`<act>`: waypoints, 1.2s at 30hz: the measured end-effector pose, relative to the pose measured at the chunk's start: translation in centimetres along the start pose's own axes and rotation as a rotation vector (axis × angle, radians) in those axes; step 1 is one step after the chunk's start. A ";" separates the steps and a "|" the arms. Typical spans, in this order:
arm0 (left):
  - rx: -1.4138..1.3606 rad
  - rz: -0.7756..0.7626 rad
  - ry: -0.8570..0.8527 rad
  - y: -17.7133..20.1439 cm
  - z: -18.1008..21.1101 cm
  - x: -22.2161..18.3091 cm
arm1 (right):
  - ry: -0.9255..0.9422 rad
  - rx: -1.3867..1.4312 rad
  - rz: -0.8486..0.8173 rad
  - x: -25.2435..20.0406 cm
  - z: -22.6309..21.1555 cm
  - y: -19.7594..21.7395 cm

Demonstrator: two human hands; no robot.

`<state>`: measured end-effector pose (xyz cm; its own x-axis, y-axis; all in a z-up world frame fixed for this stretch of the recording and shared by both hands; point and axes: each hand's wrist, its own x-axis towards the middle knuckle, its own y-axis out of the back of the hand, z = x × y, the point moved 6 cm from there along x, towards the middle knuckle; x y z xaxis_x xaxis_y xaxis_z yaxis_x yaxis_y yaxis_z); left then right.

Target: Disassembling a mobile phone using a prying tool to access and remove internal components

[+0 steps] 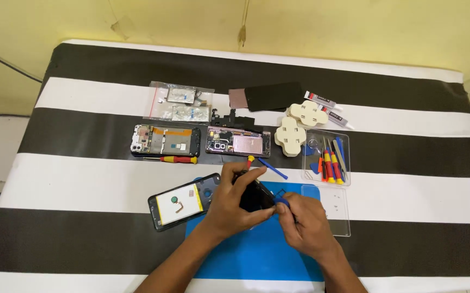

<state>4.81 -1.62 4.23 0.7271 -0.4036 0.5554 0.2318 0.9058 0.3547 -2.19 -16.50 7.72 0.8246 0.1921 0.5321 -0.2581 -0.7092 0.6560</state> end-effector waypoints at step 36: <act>-0.419 0.005 0.639 -3.7 -7.9 0.6 | -0.453 0.414 -0.088 0.6 9.6 -4.0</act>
<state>9.49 -4.15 -2.67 0.9317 -0.3617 -0.0319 0.3607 0.9321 -0.0329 4.16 -20.08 0.25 0.9892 0.0192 0.1452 -0.0373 -0.9256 0.3766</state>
